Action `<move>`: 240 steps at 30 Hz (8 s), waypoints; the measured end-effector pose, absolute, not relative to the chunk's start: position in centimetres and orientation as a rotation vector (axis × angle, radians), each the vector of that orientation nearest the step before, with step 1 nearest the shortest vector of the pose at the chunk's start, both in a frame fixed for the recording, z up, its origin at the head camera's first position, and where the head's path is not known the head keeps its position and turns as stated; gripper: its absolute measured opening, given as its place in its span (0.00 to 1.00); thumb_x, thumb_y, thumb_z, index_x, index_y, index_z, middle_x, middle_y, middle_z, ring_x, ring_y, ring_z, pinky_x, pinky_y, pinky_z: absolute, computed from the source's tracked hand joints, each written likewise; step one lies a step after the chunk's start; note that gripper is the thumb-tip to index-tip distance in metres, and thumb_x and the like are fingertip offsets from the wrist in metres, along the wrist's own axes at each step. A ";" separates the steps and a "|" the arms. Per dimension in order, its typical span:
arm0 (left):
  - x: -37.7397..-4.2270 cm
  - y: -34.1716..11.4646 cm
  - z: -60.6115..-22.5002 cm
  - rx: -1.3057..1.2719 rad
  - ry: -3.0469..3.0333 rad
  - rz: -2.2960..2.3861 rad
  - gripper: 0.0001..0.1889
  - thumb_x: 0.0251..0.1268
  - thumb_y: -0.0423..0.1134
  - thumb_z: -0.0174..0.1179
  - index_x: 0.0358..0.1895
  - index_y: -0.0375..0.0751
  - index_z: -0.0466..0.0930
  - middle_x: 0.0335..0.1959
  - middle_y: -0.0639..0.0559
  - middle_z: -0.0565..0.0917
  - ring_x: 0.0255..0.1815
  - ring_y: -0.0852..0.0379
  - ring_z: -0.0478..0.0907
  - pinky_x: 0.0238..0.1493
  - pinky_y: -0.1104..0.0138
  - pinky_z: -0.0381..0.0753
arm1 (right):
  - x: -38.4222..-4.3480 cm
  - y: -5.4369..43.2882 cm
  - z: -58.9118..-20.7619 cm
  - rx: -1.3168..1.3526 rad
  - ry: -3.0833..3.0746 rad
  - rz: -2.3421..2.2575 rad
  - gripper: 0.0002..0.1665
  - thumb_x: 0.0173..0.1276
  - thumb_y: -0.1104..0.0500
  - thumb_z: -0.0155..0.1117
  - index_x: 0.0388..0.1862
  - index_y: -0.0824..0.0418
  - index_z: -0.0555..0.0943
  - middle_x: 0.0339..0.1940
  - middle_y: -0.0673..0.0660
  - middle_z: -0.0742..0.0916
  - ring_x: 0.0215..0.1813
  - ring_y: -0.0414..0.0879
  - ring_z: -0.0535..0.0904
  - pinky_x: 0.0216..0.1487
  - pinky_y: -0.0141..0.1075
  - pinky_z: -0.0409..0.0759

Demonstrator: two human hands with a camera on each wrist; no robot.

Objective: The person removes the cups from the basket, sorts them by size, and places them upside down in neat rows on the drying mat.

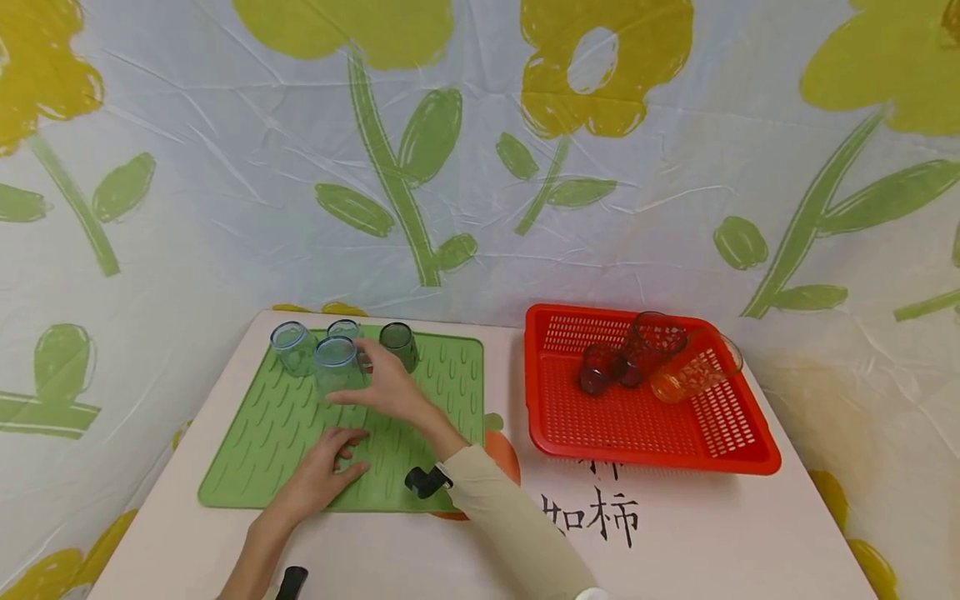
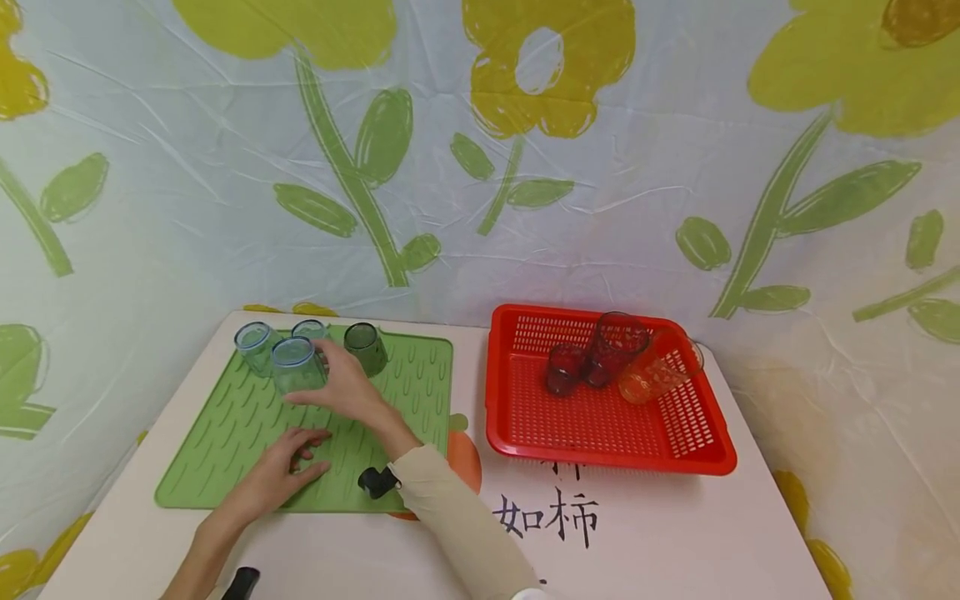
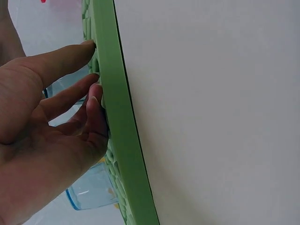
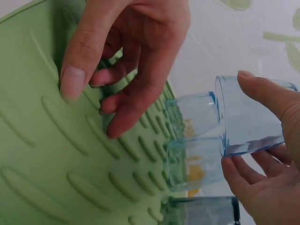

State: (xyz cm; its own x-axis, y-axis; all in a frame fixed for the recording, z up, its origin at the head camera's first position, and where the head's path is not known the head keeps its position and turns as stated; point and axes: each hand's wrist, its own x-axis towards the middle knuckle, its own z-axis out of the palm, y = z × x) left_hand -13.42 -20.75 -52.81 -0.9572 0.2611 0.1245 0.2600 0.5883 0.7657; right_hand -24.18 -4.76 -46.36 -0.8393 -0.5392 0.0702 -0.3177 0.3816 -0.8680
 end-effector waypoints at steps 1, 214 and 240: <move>-13.4 -20.8 -52.8 0.456 2.801 1.350 0.20 0.63 0.27 0.70 0.58 0.27 0.79 0.49 0.40 0.78 0.40 0.53 0.74 0.35 0.67 0.75 | -24.2 -5.1 -46.4 -0.773 2.409 -1.443 0.53 0.63 0.50 0.79 0.81 0.57 0.62 0.76 0.56 0.73 0.69 0.49 0.76 0.62 0.35 0.78; -12.3 -23.4 -51.8 0.324 2.711 1.352 0.22 0.63 0.30 0.71 0.61 0.32 0.80 0.46 0.44 0.74 0.36 0.56 0.66 0.33 0.69 0.70 | -27.0 22.3 -39.2 -0.612 2.862 -0.713 0.35 0.71 0.59 0.71 0.70 0.74 0.70 0.68 0.74 0.73 0.68 0.68 0.68 0.69 0.60 0.69; -12.1 -23.3 -51.9 0.354 2.733 1.371 0.21 0.63 0.29 0.71 0.59 0.32 0.81 0.44 0.45 0.74 0.35 0.56 0.66 0.33 0.69 0.69 | -27.3 24.6 -40.8 -0.358 2.621 -0.167 0.46 0.63 0.70 0.72 0.79 0.66 0.64 0.78 0.74 0.62 0.79 0.72 0.52 0.73 0.65 0.62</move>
